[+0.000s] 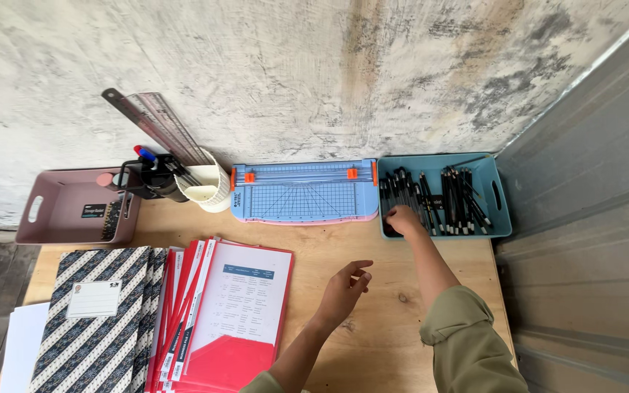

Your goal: The person organizes stationery items on a wooden desk, handling several pens, a ruler, and a paper trimmer while placing them into containers.

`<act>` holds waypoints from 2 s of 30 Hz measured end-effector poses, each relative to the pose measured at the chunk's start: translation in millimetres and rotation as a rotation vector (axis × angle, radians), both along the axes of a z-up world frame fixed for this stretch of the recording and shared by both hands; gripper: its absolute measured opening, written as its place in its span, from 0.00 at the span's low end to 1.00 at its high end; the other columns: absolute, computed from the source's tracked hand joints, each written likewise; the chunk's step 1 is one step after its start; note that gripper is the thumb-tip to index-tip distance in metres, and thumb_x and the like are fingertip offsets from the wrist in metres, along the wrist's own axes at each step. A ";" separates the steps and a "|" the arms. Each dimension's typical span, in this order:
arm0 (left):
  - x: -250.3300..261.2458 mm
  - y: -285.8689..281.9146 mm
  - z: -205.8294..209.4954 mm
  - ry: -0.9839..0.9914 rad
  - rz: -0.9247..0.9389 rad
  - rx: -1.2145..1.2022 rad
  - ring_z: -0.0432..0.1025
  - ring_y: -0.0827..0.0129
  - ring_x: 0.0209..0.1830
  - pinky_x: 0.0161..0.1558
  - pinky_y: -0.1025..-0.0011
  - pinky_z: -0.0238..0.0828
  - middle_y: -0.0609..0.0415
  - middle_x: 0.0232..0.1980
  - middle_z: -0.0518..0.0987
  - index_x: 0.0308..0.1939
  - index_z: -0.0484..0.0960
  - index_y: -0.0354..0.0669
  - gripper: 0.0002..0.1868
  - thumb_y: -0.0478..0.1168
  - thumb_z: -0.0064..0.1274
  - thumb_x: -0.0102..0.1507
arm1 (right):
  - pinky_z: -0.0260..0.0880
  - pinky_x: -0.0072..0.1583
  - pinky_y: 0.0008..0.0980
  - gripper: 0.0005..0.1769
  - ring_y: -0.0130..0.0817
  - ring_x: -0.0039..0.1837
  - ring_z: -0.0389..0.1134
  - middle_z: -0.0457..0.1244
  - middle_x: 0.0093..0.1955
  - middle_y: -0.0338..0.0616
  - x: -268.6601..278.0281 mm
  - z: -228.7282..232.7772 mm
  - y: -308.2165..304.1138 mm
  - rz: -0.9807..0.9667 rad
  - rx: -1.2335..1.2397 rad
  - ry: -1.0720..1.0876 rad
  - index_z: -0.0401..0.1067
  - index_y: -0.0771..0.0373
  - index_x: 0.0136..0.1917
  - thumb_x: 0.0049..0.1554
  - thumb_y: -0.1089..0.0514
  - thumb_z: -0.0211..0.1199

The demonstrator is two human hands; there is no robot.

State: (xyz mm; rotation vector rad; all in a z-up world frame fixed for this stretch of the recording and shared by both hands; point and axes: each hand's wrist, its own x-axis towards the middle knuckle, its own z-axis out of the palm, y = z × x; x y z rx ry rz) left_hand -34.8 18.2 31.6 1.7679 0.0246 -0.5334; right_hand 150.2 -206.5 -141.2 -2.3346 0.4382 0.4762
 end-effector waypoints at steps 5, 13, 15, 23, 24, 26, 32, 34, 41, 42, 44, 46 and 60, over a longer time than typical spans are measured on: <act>-6.8 5.7 4.1 0.003 0.011 -0.026 0.75 0.74 0.39 0.41 0.74 0.74 0.56 0.45 0.81 0.64 0.77 0.46 0.19 0.43 0.50 0.69 | 0.75 0.49 0.36 0.14 0.37 0.46 0.75 0.72 0.45 0.48 -11.1 14.2 4.9 -0.149 0.344 -0.155 0.76 0.68 0.52 0.53 0.60 0.71; 2.7 32.6 -8.4 -0.112 0.152 -0.155 0.73 0.75 0.40 0.43 0.75 0.73 0.54 0.45 0.83 0.64 0.80 0.40 0.20 0.44 0.47 0.71 | 0.74 0.53 0.27 0.14 0.30 0.51 0.73 0.70 0.49 0.43 -95.7 94.3 22.4 0.021 0.373 -0.407 0.71 0.66 0.56 0.58 0.61 0.68; 9.4 34.8 1.2 -0.108 0.214 -0.251 0.74 0.76 0.44 0.47 0.76 0.73 0.56 0.48 0.83 0.66 0.77 0.40 0.21 0.44 0.46 0.71 | 0.76 0.52 0.29 0.14 0.31 0.49 0.73 0.70 0.49 0.44 -135.9 122.9 48.4 -0.008 0.672 -0.330 0.70 0.66 0.56 0.58 0.63 0.65; -16.8 74.1 62.4 -0.048 0.134 -0.491 0.74 0.75 0.40 0.48 0.72 0.77 0.57 0.38 0.79 0.54 0.82 0.34 0.16 0.43 0.49 0.70 | 0.72 0.54 0.26 0.12 0.27 0.53 0.70 0.69 0.50 0.41 -253.8 222.4 120.2 0.104 0.889 -0.327 0.70 0.67 0.57 0.59 0.65 0.64; -23.6 82.2 68.8 -0.048 0.133 -0.492 0.74 0.75 0.39 0.46 0.73 0.77 0.57 0.37 0.79 0.52 0.82 0.34 0.14 0.42 0.50 0.70 | 0.72 0.55 0.26 0.11 0.27 0.52 0.71 0.70 0.49 0.41 -257.7 231.0 125.2 0.129 0.815 -0.358 0.71 0.67 0.56 0.59 0.65 0.65; -33.9 97.1 80.5 -0.086 0.131 -0.496 0.73 0.76 0.37 0.44 0.74 0.75 0.58 0.36 0.79 0.49 0.82 0.34 0.12 0.40 0.53 0.69 | 0.72 0.55 0.26 0.10 0.27 0.51 0.71 0.70 0.48 0.41 -262.5 247.9 136.9 0.184 0.668 -0.420 0.74 0.67 0.55 0.60 0.64 0.65; -63.5 137.0 111.6 -0.267 0.120 -0.429 0.68 0.80 0.34 0.37 0.78 0.70 0.60 0.36 0.79 0.41 0.81 0.36 0.06 0.35 0.61 0.65 | 0.70 0.55 0.25 0.13 0.22 0.53 0.68 0.67 0.50 0.38 -255.5 302.2 190.8 0.031 0.973 -0.524 0.70 0.66 0.59 0.60 0.64 0.61; -70.9 152.3 121.9 -0.275 0.137 -0.392 0.68 0.80 0.31 0.34 0.78 0.69 0.61 0.36 0.79 0.39 0.80 0.37 0.06 0.34 0.62 0.63 | 0.70 0.53 0.26 0.11 0.23 0.52 0.68 0.65 0.49 0.39 -253.8 313.6 211.7 0.098 0.996 -0.582 0.72 0.69 0.58 0.61 0.65 0.63; -76.2 221.1 136.5 -0.287 0.216 -0.381 0.65 0.82 0.29 0.29 0.79 0.66 0.60 0.32 0.77 0.39 0.79 0.38 0.09 0.36 0.64 0.63 | 0.69 0.49 0.24 0.10 0.22 0.47 0.68 0.67 0.47 0.38 -243.8 326.9 284.7 0.147 0.990 -0.603 0.75 0.71 0.56 0.62 0.66 0.61; -77.5 230.1 138.2 -0.304 0.220 -0.395 0.65 0.82 0.29 0.30 0.79 0.66 0.60 0.32 0.76 0.39 0.79 0.38 0.09 0.36 0.64 0.63 | 0.69 0.48 0.24 0.10 0.21 0.47 0.67 0.67 0.46 0.38 -242.6 328.0 294.4 0.144 0.986 -0.583 0.75 0.71 0.56 0.62 0.66 0.60; -80.9 247.6 142.6 -0.264 0.243 -0.420 0.65 0.82 0.27 0.27 0.79 0.65 0.61 0.32 0.75 0.39 0.78 0.38 0.09 0.36 0.63 0.63 | 0.68 0.47 0.24 0.10 0.21 0.45 0.67 0.67 0.45 0.37 -241.6 330.0 313.2 0.138 0.978 -0.543 0.75 0.71 0.56 0.63 0.66 0.60; -85.5 265.4 147.6 -0.154 0.281 -0.440 0.64 0.81 0.23 0.20 0.77 0.62 0.61 0.30 0.74 0.39 0.77 0.39 0.08 0.36 0.61 0.62 | 0.69 0.47 0.24 0.09 0.21 0.46 0.68 0.67 0.45 0.37 -239.9 331.5 332.3 0.144 0.957 -0.532 0.75 0.72 0.55 0.63 0.66 0.59; -90.2 355.7 159.0 -0.239 0.270 -0.233 0.70 0.81 0.28 0.25 0.78 0.68 0.61 0.36 0.79 0.41 0.80 0.36 0.08 0.37 0.60 0.63 | 0.70 0.49 0.25 0.13 0.24 0.49 0.67 0.69 0.48 0.42 -210.9 326.4 418.3 0.123 0.958 -0.553 0.75 0.69 0.56 0.58 0.64 0.68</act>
